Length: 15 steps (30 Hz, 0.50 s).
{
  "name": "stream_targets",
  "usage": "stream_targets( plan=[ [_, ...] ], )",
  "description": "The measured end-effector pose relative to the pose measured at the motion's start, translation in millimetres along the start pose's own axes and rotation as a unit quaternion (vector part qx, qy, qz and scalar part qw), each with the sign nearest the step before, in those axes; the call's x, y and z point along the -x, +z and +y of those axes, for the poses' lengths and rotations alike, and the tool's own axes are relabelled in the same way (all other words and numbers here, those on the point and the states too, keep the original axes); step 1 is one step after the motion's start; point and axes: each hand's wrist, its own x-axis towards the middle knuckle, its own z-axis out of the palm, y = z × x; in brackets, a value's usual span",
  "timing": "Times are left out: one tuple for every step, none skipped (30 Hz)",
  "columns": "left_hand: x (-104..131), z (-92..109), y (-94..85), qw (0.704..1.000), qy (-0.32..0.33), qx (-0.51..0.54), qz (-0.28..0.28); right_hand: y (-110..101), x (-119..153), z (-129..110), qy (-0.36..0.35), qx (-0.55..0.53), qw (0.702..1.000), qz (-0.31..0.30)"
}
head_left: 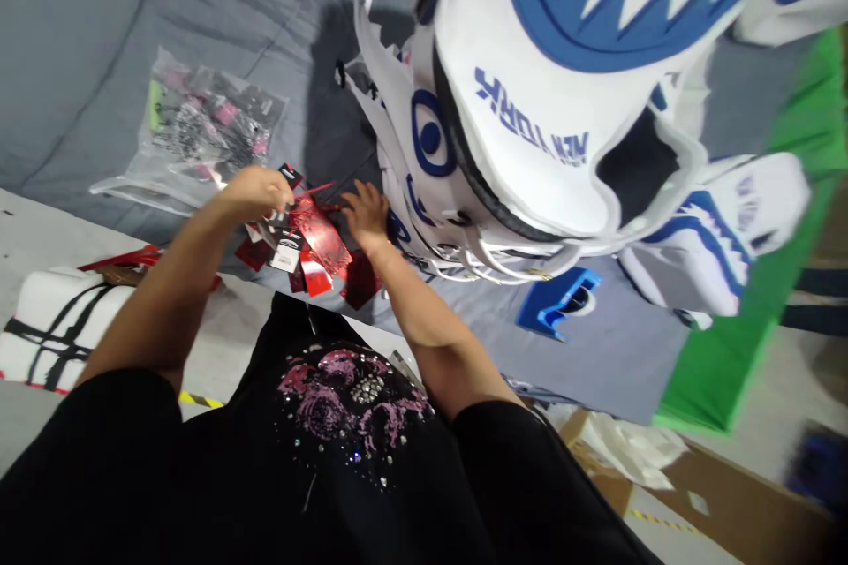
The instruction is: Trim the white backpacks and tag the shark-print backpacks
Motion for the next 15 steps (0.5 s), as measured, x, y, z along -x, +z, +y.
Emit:
stream_targets(
  plan=[
    [5, 4, -2.3, 0.999, 0.017, 0.042, 0.008, 1, 7, -3, -0.028, -0.014, 1.000, 0.001],
    [9, 8, -2.4, 0.995, 0.040, 0.087, 0.010, 2, 17, -5, -0.060, -0.042, 0.997, -0.002],
    [13, 12, -0.3, 0.989, 0.064, 0.130, 0.008, 4, 27, -7, -0.088, -0.084, 0.993, -0.006],
    [17, 15, 3.8, 0.982, 0.083, 0.169, 0.007, 6, 40, -7, -0.104, -0.136, 0.985, -0.012],
    [19, 18, 9.3, 0.975, 0.095, 0.201, 0.005, 7, 53, -6, -0.105, -0.191, 0.976, -0.019],
    [21, 20, 15.5, 0.968, 0.102, 0.229, 0.004, 8, 66, -2, -0.090, -0.247, 0.964, -0.023],
    [22, 22, 21.5, 0.961, 0.107, 0.257, 0.007, 9, 78, 4, -0.063, -0.299, 0.952, -0.024],
    [21, 23, 26.7, 0.953, 0.110, 0.283, 0.012, 9, 88, 12, -0.032, -0.346, 0.937, -0.026],
    [21, 22, 30.9, 0.944, 0.115, 0.309, 0.016, 9, 96, 19, -0.005, -0.391, 0.920, -0.026],
    [20, 22, 34.1, 0.935, 0.123, 0.332, 0.020, 8, 102, 26, 0.016, -0.430, 0.902, -0.028],
    [20, 22, 36.4, 0.926, 0.132, 0.353, 0.025, 7, 107, 31, 0.030, -0.462, 0.886, -0.028],
    [21, 22, 38.1, 0.919, 0.141, 0.367, 0.031, 5, 111, 35, 0.038, -0.485, 0.873, -0.026],
    [24, 22, 39.3, 0.914, 0.148, 0.377, 0.035, 2, 115, 36, 0.041, -0.499, 0.865, -0.024],
    [27, 22, 39.9, 0.911, 0.154, 0.381, 0.039, 0, 119, 36, 0.043, -0.507, 0.861, -0.022],
    [32, 22, 40.0, 0.909, 0.160, 0.381, 0.044, -1, 122, 36, 0.043, -0.509, 0.859, -0.020]
  ],
)
